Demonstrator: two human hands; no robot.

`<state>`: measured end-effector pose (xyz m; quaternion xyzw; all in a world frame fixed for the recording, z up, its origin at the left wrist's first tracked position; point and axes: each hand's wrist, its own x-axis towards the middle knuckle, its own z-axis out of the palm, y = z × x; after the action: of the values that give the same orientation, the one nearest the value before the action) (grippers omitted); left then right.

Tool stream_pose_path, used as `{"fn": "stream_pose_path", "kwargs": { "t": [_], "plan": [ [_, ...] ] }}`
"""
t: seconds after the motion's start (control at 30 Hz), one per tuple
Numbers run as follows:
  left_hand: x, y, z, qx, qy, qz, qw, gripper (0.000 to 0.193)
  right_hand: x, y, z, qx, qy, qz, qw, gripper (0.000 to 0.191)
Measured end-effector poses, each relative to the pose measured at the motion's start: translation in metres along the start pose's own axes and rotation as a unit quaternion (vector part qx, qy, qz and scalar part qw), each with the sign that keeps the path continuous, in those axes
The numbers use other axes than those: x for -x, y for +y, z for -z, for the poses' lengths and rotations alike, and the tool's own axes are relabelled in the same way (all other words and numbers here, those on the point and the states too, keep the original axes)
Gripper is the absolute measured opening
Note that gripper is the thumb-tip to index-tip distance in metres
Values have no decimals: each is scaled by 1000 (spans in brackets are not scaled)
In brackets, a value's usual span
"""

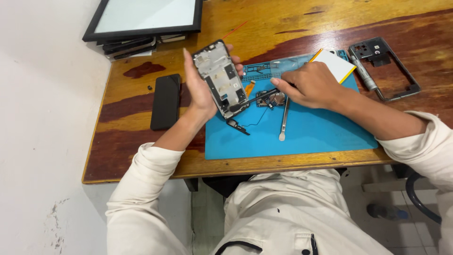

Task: The person assembles a smartphone by connecting internal components. They use tweezers to align and insert a ribbon cable and a small circuit board into the phone chassis, then place a battery and a camera module into their respective slots.

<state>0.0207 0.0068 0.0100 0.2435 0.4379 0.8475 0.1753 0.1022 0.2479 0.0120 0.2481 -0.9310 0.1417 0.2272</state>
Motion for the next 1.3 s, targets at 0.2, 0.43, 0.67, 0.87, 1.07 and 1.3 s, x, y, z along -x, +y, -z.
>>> {"fn": "stream_pose_path", "kwargs": {
  "t": [0.2,0.43,0.67,0.87,1.07,1.3],
  "plan": [
    [-5,-1,-4,31,38,52,997,92,-14,-22,-8,14,9,23,1000,49],
    [-7,3,-5,13,-2,51,999,91,-20,-7,1,48,17,73,996,48],
    [-5,5,-5,-17,-12,50,999,93,-23,15,16,47,10,18,999,51],
    [-6,4,-1,-9,-5,59,998,93,-13,-12,-7,7,53,47,997,48],
    [-4,4,2,-56,-13,40,998,95,-10,-17,-11,-125,27,8,992,46],
    [-4,4,1,-38,-32,31,998,95,-26,-15,-12,155,25,108,982,55]
  ]
}}
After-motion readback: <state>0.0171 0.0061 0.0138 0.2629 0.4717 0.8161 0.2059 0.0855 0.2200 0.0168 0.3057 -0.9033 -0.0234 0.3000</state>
